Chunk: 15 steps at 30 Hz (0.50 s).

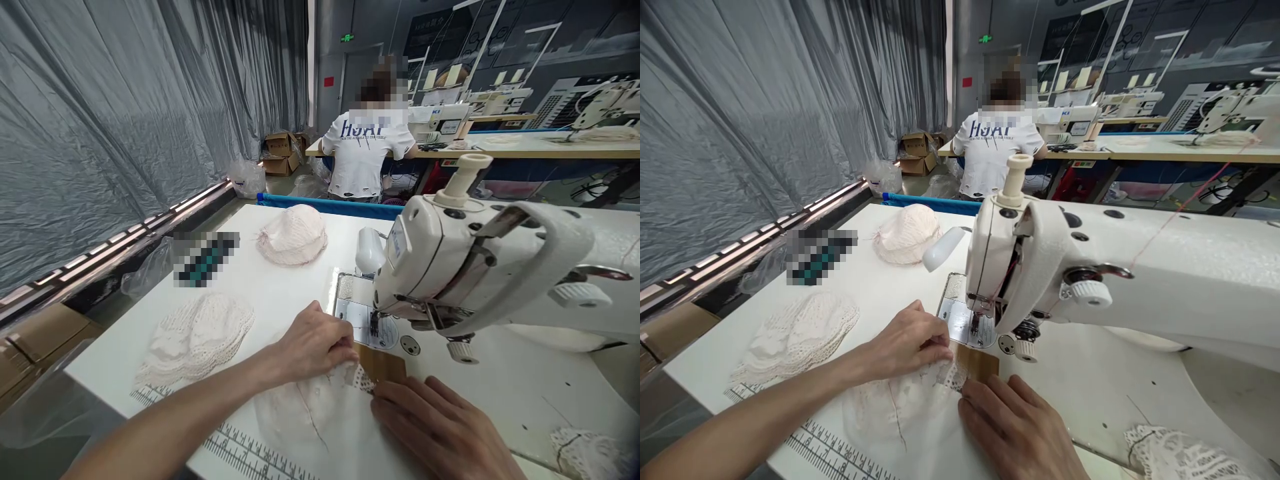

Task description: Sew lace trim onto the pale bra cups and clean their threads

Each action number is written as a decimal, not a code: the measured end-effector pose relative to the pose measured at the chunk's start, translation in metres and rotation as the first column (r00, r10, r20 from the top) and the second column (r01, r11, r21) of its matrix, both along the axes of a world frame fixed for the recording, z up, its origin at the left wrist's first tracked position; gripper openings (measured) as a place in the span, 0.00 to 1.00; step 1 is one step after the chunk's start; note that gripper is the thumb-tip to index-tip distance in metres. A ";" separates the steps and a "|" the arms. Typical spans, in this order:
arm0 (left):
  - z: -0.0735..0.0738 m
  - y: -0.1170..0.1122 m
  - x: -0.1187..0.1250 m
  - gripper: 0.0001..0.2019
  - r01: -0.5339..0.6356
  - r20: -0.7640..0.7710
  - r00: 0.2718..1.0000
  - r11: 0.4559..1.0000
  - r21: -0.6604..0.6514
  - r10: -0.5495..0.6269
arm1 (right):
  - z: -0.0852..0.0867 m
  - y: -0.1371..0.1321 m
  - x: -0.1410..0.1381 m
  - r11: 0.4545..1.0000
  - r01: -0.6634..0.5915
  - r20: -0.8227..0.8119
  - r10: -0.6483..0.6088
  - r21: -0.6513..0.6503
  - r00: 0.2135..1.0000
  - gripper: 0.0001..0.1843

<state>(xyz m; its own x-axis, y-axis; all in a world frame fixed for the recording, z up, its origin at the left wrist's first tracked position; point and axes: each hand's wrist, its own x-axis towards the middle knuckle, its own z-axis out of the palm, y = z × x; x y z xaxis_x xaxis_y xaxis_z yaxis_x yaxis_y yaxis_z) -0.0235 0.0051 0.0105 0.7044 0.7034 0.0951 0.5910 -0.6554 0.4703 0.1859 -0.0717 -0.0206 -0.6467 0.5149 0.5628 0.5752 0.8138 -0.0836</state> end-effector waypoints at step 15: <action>-0.003 0.000 0.003 0.10 -0.003 -0.036 0.999 0.998 0.068 0.005 | -0.012 0.003 -0.005 0.998 0.039 -0.031 -0.038 0.052 0.999 0.22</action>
